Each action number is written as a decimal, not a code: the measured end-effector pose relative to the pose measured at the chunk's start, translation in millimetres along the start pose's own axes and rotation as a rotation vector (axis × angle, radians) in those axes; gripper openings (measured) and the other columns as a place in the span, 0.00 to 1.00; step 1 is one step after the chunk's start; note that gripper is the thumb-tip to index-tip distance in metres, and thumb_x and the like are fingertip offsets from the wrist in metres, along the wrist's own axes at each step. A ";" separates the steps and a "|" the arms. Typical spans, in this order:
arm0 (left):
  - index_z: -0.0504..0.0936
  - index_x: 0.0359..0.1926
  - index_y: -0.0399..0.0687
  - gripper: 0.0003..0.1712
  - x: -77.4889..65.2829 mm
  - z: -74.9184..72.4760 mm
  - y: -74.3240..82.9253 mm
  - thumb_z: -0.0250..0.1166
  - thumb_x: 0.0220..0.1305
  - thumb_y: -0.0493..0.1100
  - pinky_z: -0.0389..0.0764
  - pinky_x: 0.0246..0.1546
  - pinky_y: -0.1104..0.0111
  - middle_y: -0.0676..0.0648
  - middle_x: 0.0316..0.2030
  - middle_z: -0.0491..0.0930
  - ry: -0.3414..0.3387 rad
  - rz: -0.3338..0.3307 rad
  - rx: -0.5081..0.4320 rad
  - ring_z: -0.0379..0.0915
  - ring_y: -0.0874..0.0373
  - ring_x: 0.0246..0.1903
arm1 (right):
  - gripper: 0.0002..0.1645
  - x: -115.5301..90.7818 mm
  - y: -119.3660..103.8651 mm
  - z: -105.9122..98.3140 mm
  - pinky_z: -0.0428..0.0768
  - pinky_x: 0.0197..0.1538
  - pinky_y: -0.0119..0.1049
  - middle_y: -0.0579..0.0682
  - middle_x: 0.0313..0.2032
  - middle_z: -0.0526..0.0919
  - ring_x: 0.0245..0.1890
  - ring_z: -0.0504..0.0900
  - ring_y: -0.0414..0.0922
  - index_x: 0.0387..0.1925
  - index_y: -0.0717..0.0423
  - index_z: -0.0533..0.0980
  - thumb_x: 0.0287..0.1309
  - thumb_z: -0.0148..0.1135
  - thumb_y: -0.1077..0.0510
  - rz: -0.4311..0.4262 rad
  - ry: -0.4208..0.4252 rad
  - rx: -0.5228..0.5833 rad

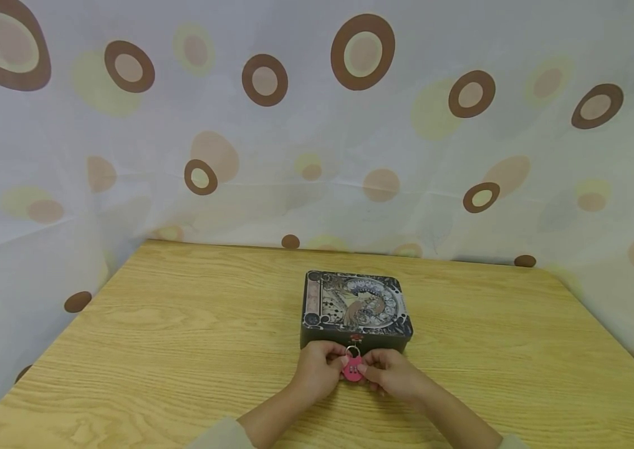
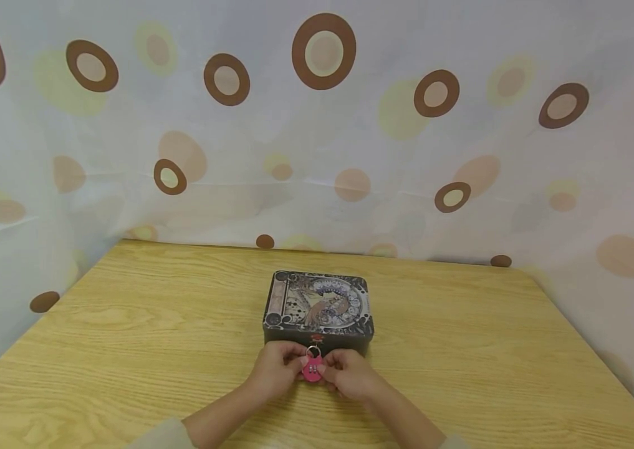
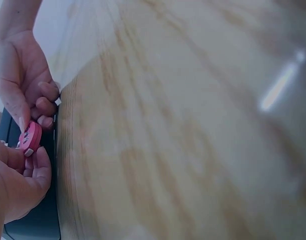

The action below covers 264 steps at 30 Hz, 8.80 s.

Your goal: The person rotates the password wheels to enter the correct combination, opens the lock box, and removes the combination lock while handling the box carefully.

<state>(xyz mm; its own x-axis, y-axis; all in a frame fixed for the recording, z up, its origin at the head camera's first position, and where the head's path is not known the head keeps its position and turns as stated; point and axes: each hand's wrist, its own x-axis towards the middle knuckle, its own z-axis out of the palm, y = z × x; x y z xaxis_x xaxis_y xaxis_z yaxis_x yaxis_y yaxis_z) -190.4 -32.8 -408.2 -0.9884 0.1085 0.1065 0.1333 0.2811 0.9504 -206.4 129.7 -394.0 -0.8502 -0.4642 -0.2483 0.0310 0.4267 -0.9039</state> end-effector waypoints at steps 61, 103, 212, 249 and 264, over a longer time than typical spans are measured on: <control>0.81 0.31 0.30 0.05 -0.1 -0.3 0.3 0.61 0.58 0.30 0.72 0.21 0.77 0.42 0.26 0.80 0.013 0.006 0.043 0.69 0.65 0.22 | 0.11 -0.7 -1.3 2.6 0.66 0.23 0.27 0.46 0.22 0.71 0.21 0.66 0.39 0.36 0.71 0.72 0.62 0.51 0.63 0.027 0.025 -0.010; 0.81 0.30 0.30 0.05 0.4 1.9 1.5 0.60 0.57 0.29 0.72 0.20 0.78 0.42 0.25 0.80 0.021 0.026 0.045 0.68 0.66 0.22 | 0.13 -2.3 0.9 -1.0 0.67 0.23 0.26 0.46 0.24 0.75 0.22 0.67 0.38 0.37 0.72 0.72 0.63 0.49 0.62 0.018 0.036 0.005; 0.81 0.30 0.29 0.05 -0.6 1.7 1.8 0.60 0.57 0.29 0.72 0.21 0.78 0.41 0.25 0.80 0.014 0.019 0.036 0.69 0.66 0.22 | 0.12 -2.5 -1.1 0.9 0.66 0.23 0.26 0.45 0.22 0.73 0.21 0.67 0.38 0.31 0.70 0.73 0.63 0.47 0.64 0.023 0.023 0.013; 0.81 0.29 0.30 0.04 -1.4 2.7 1.8 0.60 0.57 0.28 0.71 0.20 0.78 0.42 0.24 0.80 0.023 0.014 0.033 0.67 0.66 0.21 | 0.11 -1.6 1.2 1.3 0.67 0.23 0.27 0.45 0.22 0.72 0.21 0.66 0.39 0.35 0.72 0.71 0.63 0.49 0.64 -0.012 0.015 -0.035; 0.81 0.30 0.30 0.05 -0.1 3.1 -1.4 0.60 0.57 0.29 0.71 0.20 0.78 0.42 0.24 0.80 0.023 0.018 0.031 0.68 0.66 0.22 | 0.13 -1.2 1.0 -1.3 0.67 0.23 0.26 0.45 0.22 0.73 0.21 0.68 0.38 0.33 0.71 0.73 0.64 0.46 0.63 0.030 0.023 0.023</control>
<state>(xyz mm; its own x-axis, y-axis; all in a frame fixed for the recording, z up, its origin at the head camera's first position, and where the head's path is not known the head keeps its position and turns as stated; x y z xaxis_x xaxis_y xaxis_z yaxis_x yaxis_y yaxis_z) -190.2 -30.2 -410.4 -0.9871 0.0917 0.1310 0.1533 0.3088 0.9387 -206.1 131.7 -394.1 -0.8605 -0.4334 -0.2677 0.0688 0.4218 -0.9041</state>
